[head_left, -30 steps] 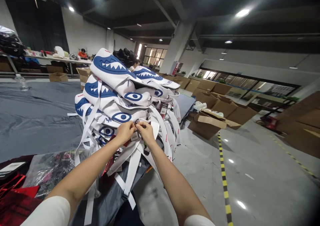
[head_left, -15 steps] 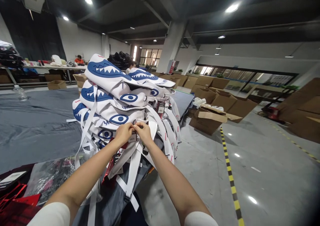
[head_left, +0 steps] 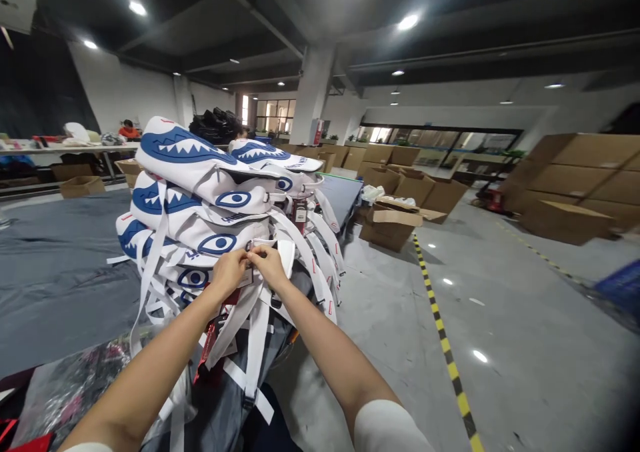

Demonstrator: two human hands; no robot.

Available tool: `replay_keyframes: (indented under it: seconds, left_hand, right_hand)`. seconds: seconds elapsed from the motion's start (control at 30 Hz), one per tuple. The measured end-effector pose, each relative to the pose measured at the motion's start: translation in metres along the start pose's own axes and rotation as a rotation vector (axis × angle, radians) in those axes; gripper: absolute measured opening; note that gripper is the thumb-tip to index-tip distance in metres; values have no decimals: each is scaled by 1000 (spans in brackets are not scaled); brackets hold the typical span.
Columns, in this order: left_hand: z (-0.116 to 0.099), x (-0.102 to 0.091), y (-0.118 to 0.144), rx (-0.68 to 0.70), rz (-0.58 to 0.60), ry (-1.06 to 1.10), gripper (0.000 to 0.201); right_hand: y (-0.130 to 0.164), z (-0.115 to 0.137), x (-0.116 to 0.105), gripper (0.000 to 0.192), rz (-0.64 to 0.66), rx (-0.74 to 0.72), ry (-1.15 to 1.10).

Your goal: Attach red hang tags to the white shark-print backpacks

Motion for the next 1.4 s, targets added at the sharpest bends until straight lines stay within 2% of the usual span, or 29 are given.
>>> replay_keyframes:
  seconds: [0.1,0.2,0.33,0.47,0.57,0.7,0.83,0.97,1.1,1.4]
  left_hand:
    - [2,-1,-1,-12,-24,-25,14]
    - [1,0,-1,36,18,-27,15]
    - [2,-2,0,5,6,-61,16]
    - [0,1,-1,41,49,-65,15]
    - [3,-1,-1,-5,5,-87,17]
    - [0,0,0,30,22,-58,15]
    - [1,-2,0,12,-19,-47,13]
    - [0,1,-1,47,10,-10,15]
    - [2,-1,0,12,-36,-10,14]
    - [-2,-3,1,25,-12,31,16]
  right_hand:
    - [-1,-2,1,12,-18,1,4]
    - [-2,-5,1,11,-28,6,6]
    - [0,-7,1,11,-35,12,8]
    - [1,-8,1,11,-38,27,6]
    - [2,-7,0,13,-29,31,2]
    - [3,-4,-1,13,-6,28,-9]
    - [3,-2,-3,16,2,40,-12]
    - [4,-1,-4,17,-1,37,-6]
    - [6,1,-3,19,4,42,-3]
    - [5,4,-4,19,-26,60,-4]
Point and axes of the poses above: each hand's wrist, its own y-axis away from the middle knuckle, its own x-axis out of the palm, z = x × y, the point moved 5 cm from there along -y, towards the middle knuckle, and after that the axes turned 2 degrees about -x, right-handed, at the moved point
